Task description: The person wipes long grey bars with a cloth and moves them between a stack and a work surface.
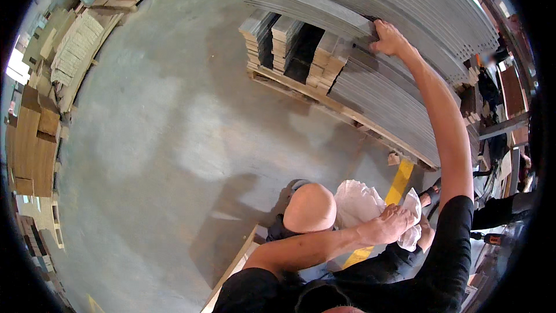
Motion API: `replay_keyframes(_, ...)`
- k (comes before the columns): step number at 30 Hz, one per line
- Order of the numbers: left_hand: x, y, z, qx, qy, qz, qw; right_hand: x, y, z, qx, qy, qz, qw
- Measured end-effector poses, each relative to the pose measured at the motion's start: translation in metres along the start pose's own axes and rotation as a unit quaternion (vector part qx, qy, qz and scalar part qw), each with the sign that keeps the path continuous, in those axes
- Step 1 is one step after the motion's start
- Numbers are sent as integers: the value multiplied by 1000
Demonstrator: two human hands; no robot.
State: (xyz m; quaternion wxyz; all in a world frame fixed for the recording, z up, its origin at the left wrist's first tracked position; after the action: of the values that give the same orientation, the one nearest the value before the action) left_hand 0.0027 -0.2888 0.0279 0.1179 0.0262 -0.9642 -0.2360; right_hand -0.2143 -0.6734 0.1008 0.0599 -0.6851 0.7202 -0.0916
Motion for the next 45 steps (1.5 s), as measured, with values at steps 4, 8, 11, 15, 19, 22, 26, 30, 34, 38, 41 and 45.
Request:
replay_keyframes(4, -1, -6, -32, -9, -75, -10, 997, -8, -7, 1, 17, 105, 5, 994)
replay_keyframes(8, 9, -4, -21, -23, -104, -2, 994, -55, -47, -23, -105, 315, -136, 933)
replay_keyframes(11, 15, -10, -36, -58, -154, 19, 986, -72, -26, 15, 9, 198, -219, 956)
replay_keyframes(15, 15, -11, -32, -65, -184, 11, 981, -65, -18, 31, 115, 65, -67, 989)
replay_keyframes(19, 17, -9, -30, -65, -203, 9, 977, -35, 10, 24, 240, 158, -12, 958)
replay_keyframes(22, 9, -9, -17, -34, -130, -1, 991, -24, 10, 37, 258, 219, 70, 939)
replay_keyframes(26, 6, -18, 0, -26, -64, 43, 997, -94, -37, 50, 302, 134, -73, 941)
replay_keyframes(30, 17, -2, -15, -53, -146, 79, 985, -238, -31, 44, 353, 24, -30, 935)
replay_keyframes(34, 18, 21, -14, -89, -125, 144, 978, -414, 31, 71, 408, 186, 300, 842)
replay_keyframes(38, 28, 42, -18, -77, -185, 167, 965, -584, 15, 94, 465, 375, 453, 662)
replay_keyframes(41, 27, 41, 16, -92, -97, 208, 969, -668, -38, 126, 458, 427, 526, 576)
replay_keyframes(45, 42, 66, 1, -43, -252, 183, 949, -744, -114, 149, 404, 446, 588, 541)
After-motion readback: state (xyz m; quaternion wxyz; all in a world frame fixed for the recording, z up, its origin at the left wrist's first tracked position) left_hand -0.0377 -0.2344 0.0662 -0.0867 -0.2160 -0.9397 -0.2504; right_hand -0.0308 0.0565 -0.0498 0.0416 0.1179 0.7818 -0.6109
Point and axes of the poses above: each hand's wrist, its own x-axis towards the middle knuckle, its own z-axis out of the palm, y = z × x, the point moved 2 cm from there along x, towards the middle knuckle, and after that the axes turned 14 degrees about x, right-handed, at the moved point
